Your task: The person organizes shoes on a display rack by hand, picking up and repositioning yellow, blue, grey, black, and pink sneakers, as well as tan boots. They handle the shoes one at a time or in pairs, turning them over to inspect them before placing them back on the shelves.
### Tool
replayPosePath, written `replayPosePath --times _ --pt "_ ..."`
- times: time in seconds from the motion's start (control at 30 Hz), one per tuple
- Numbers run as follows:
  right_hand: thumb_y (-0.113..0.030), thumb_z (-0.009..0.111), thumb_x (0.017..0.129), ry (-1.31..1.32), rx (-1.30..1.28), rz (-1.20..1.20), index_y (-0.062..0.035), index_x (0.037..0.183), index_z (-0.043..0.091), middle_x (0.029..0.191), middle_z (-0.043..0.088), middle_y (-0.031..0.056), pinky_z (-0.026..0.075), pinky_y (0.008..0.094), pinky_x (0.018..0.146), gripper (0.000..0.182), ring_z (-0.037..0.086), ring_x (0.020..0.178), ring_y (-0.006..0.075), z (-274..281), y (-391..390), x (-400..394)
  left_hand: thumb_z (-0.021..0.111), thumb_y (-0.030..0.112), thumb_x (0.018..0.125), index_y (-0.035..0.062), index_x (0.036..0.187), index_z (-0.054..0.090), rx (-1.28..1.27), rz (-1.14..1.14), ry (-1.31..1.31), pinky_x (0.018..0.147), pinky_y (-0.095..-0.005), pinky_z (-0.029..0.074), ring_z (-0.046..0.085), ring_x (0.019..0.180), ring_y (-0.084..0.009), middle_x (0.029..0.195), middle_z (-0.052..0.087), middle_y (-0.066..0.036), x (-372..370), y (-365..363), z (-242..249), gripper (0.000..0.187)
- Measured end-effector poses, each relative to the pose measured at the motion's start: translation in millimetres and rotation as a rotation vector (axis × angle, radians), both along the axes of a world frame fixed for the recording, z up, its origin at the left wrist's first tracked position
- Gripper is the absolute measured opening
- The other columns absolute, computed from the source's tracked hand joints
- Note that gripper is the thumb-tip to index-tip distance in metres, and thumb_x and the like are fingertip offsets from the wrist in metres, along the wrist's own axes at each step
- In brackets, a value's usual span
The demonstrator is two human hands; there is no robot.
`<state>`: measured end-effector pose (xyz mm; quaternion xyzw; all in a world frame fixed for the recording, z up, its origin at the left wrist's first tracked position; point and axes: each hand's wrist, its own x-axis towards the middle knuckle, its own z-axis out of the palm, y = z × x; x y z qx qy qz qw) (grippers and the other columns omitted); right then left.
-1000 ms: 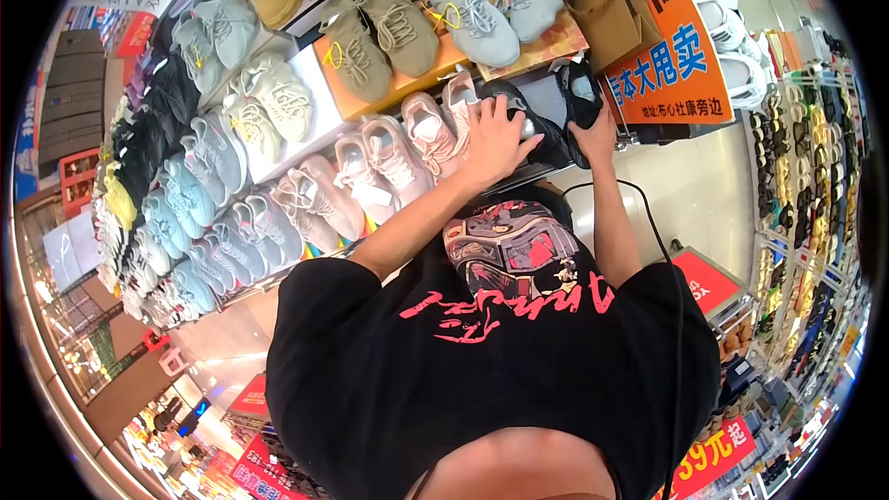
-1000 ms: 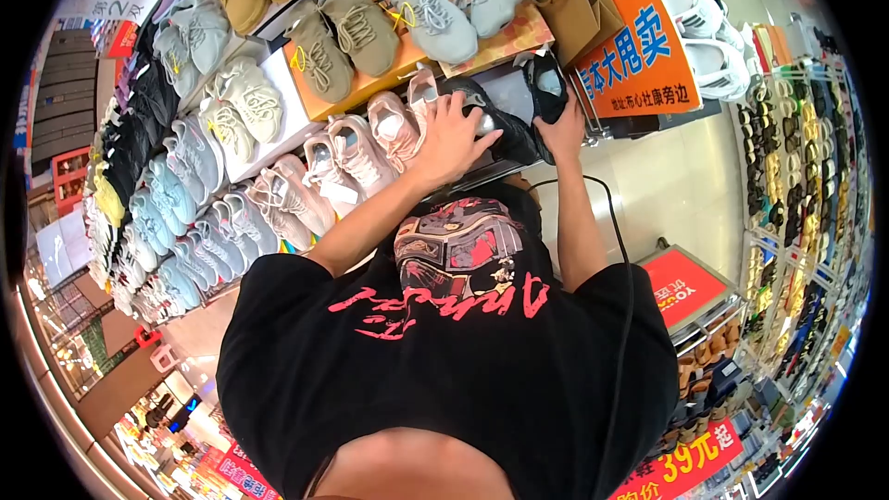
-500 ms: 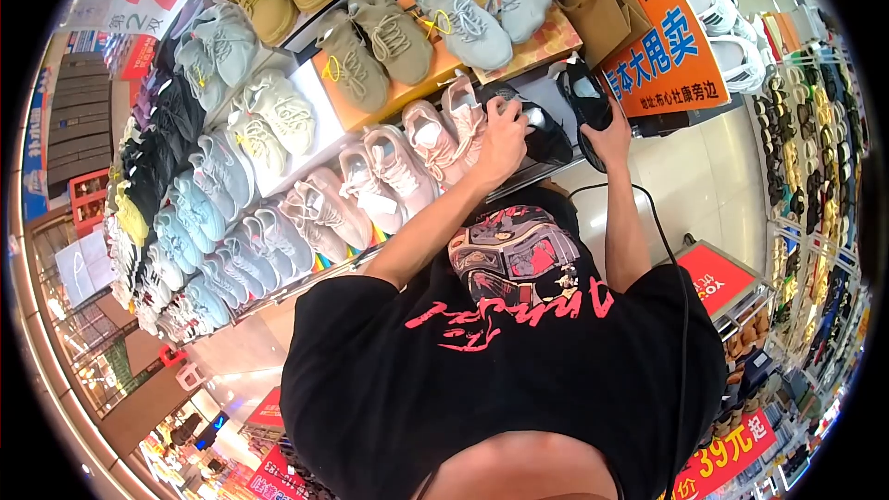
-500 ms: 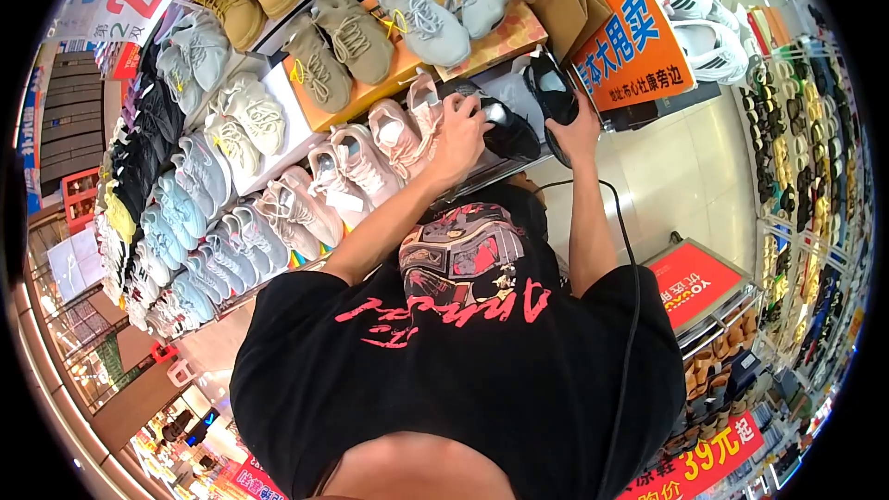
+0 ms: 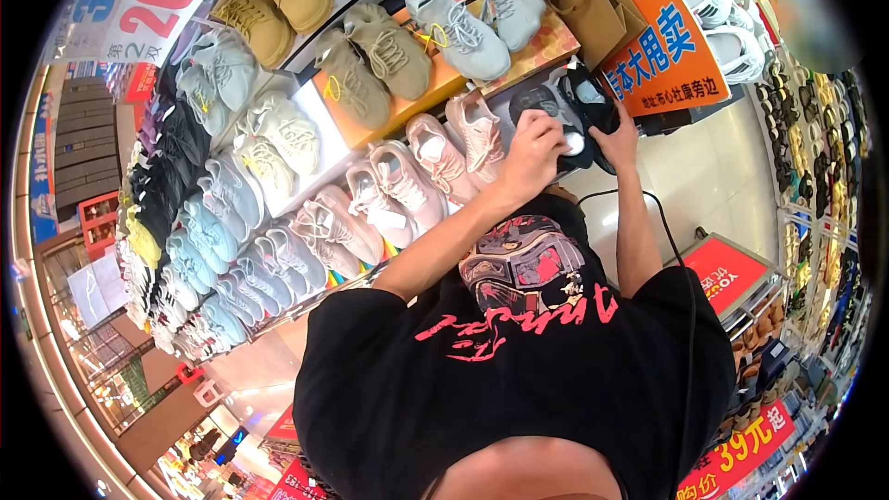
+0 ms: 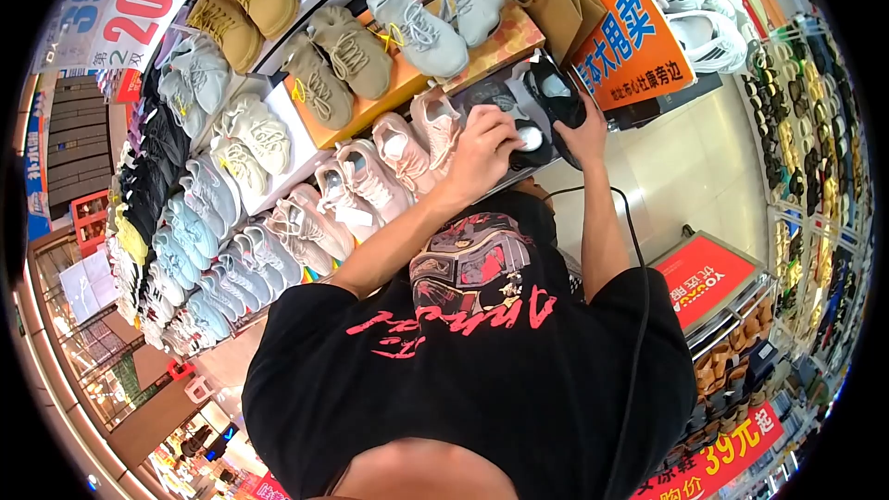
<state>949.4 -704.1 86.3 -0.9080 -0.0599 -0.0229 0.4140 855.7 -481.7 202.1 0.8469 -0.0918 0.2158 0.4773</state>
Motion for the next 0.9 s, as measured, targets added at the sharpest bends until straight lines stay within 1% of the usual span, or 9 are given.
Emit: replayPosePath --times 0.23,0.3,0.33,0.37,0.47,0.57,0.6,0.73,0.9 --pt "-0.009 0.087 0.066 -0.012 0.042 -0.013 -0.0074 0.136 0.058 0.124 0.064 0.0249 0.048 0.0444 0.102 0.076 0.060 0.119 0.0419 1.0 -13.4 12.3 0.080 0.001 0.078 -0.0008 0.085 0.075 -0.417 0.002 0.282 0.068 -0.0277 0.049 0.063 0.082 -0.0114 0.097 0.068 -0.008 47.2 8.7 -5.9 0.008" --pt "-0.009 0.087 0.064 0.058 0.007 -0.044 -0.0082 0.134 0.059 0.122 0.065 0.0229 0.049 0.0436 0.101 0.075 0.060 0.118 0.0414 12.0 -11.8 10.8 0.079 0.002 0.080 -0.0014 0.088 0.075 -0.461 -0.132 0.356 0.069 -0.0273 0.050 0.064 0.082 -0.0121 0.100 0.069 -0.008 68.0 19.7 -47.3 0.009" --pt "-0.011 0.086 0.063 0.065 -0.043 -0.008 -0.0096 0.133 0.060 0.124 0.065 0.0213 0.047 0.0440 0.103 0.075 0.059 0.119 0.0405 16.9 -10.6 8.9 0.074 0.002 0.086 -0.0001 0.110 0.072 -0.607 -0.219 0.745 0.083 -0.0309 0.052 0.066 0.099 -0.0209 0.120 0.067 -0.015 74.5 27.6 -53.5 0.024" --pt "-0.014 0.086 0.062 0.072 -0.094 0.033 -0.0111 0.133 0.060 0.126 0.064 0.0196 0.046 0.0444 0.104 0.076 0.057 0.120 0.0396 20.2 -10.1 8.9 0.074 0.002 0.086 -0.0001 0.110 0.072 -0.611 -0.218 0.742 0.083 -0.0309 0.052 0.066 0.099 -0.0209 0.120 0.067 -0.015 72.4 26.8 -59.8 0.024" --pt "-0.022 0.085 0.061 0.003 -0.223 0.027 -0.0143 0.134 0.059 0.132 0.059 0.0168 0.041 0.0474 0.108 0.078 0.052 0.126 0.0380 -2.3 -8.5 7.3 0.066 0.014 0.093 0.0034 0.150 0.041 -0.365 -0.098 0.358 0.097 -0.0374 0.050 0.052 0.131 -0.0387 0.146 0.047 -0.028 61.6 14.9 -134.2 0.063" --pt "-0.025 0.085 0.061 0.015 -0.162 -0.029 -0.0115 0.135 0.059 0.131 0.059 0.0180 0.042 0.0486 0.106 0.079 0.052 0.125 0.0390 -7.0 -7.1 7.4 0.072 0.024 0.091 -0.0019 0.151 0.033 -0.331 0.187 0.526 0.101 -0.0401 0.047 0.045 0.136 -0.0409 0.146 0.046 -0.028 35.6 -5.6 -139.4 0.076" --pt "-0.025 0.085 0.061 -0.004 -0.175 -0.022 -0.0099 0.134 0.059 0.130 0.060 0.0186 0.043 0.0489 0.105 0.079 0.053 0.123 0.0395 -5.7 -4.4 7.8 0.081 0.034 0.085 -0.0069 0.153 0.024 -0.444 0.235 0.664 0.111 -0.0400 0.040 0.049 0.133 -0.0370 0.147 0.045 -0.028 30.7 -14.3 -141.2 0.098" --pt "-0.025 0.085 0.061 -0.028 -0.215 0.012 -0.0066 0.134 0.058 0.126 0.063 0.0197 0.045 0.0497 0.102 0.080 0.057 0.118 0.0402 -1.0 4.6 12.2 0.091 0.026 0.072 -0.0090 0.148 0.024 -0.875 0.161 0.946 0.105 -0.0383 0.047 0.055 0.125 -0.0323 0.138 0.053 -0.023 18.8 -40.5 -126.8 0.107" --pt "-0.025 0.086 0.060 -0.036 -0.185 0.118 -0.0047 0.133 0.059 0.125 0.064 0.0212 0.046 0.0489 0.102 0.080 0.058 0.117 0.0404 1.7 12.5 20.7 0.089 0.025 0.068 -0.0051 0.149 0.023 -0.665 0.181 0.925 0.105 -0.0418 0.048 0.053 0.124 -0.0392 0.135 0.046 -0.027 11.5 -51.8 -139.7 0.109"
